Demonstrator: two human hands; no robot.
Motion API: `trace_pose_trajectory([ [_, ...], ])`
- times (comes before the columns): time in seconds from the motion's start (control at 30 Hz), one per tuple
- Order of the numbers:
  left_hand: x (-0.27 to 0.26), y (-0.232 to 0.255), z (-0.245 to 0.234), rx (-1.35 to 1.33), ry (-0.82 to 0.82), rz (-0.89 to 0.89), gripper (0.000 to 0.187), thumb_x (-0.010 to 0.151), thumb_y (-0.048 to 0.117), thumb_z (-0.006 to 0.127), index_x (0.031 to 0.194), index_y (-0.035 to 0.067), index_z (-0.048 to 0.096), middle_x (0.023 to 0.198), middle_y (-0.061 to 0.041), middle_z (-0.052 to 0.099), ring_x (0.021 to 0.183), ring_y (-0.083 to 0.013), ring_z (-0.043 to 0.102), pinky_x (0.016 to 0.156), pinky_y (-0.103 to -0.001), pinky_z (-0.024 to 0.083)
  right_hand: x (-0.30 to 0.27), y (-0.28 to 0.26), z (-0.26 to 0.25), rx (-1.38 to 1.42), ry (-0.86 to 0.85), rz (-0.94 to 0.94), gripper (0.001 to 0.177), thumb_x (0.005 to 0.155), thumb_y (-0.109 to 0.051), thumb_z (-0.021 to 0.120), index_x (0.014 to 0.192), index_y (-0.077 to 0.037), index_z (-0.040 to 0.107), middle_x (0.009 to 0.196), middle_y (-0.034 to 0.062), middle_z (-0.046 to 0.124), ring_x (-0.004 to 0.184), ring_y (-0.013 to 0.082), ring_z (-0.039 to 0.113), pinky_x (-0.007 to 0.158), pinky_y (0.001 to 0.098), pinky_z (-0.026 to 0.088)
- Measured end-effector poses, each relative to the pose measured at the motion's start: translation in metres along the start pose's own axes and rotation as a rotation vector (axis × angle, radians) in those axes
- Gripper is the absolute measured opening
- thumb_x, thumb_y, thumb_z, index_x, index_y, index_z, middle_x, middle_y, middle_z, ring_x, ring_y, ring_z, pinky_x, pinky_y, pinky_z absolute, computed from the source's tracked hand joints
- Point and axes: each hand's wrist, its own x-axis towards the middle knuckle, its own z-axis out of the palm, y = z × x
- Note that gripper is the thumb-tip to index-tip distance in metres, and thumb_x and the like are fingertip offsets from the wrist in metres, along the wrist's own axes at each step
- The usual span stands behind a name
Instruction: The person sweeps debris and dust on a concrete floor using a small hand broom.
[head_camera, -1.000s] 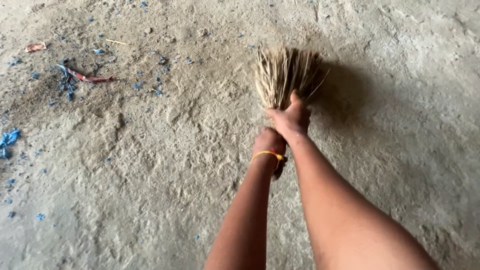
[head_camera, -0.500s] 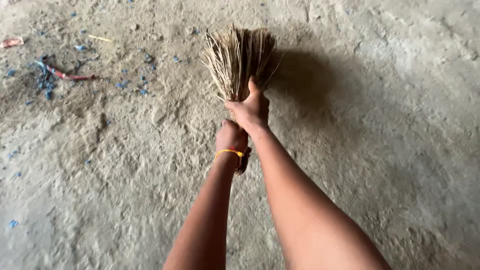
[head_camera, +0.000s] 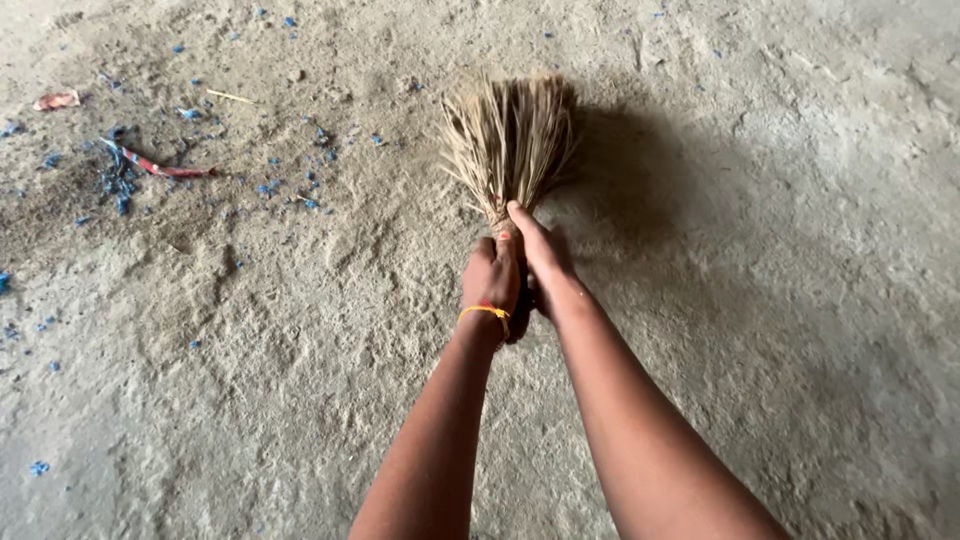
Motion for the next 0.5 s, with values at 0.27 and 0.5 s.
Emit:
trace_pose_trajectory([
  [0.27, -0.008, 0.034, 0.017, 0.229, -0.118, 0.0, 0.048, 0.104, 0.045, 0.041, 0.12, 0.002, 0.056, 0.11, -0.034, 0.068, 0.106, -0.0523, 0.065, 0.093, -0.057, 0.049, -0.052, -0.018, -0.026, 0.477, -0.174, -0.111, 0.044, 0.096, -0.051, 0.066, 0.07, -0.017, 0.056, 0.064, -0.0039, 0.052, 0.055, 0.0123, 0.045, 0.052, 0.0331, 0.033],
  [0.5, 0.002, 0.031, 0.038, 0.176, -0.173, 0.079, 0.046, 0.103, 0.043, 0.044, 0.119, 0.001, 0.057, 0.11, -0.036, 0.067, 0.109, -0.0542, 0.062, 0.094, -0.056, 0.048, -0.026, -0.001, -0.036, 0.597, -0.158, -0.146, 0.046, 0.102, -0.05, 0.051, 0.078, -0.011, 0.056, 0.067, -0.0029, 0.057, 0.058, 0.0126, 0.052, 0.055, 0.0348, 0.044],
])
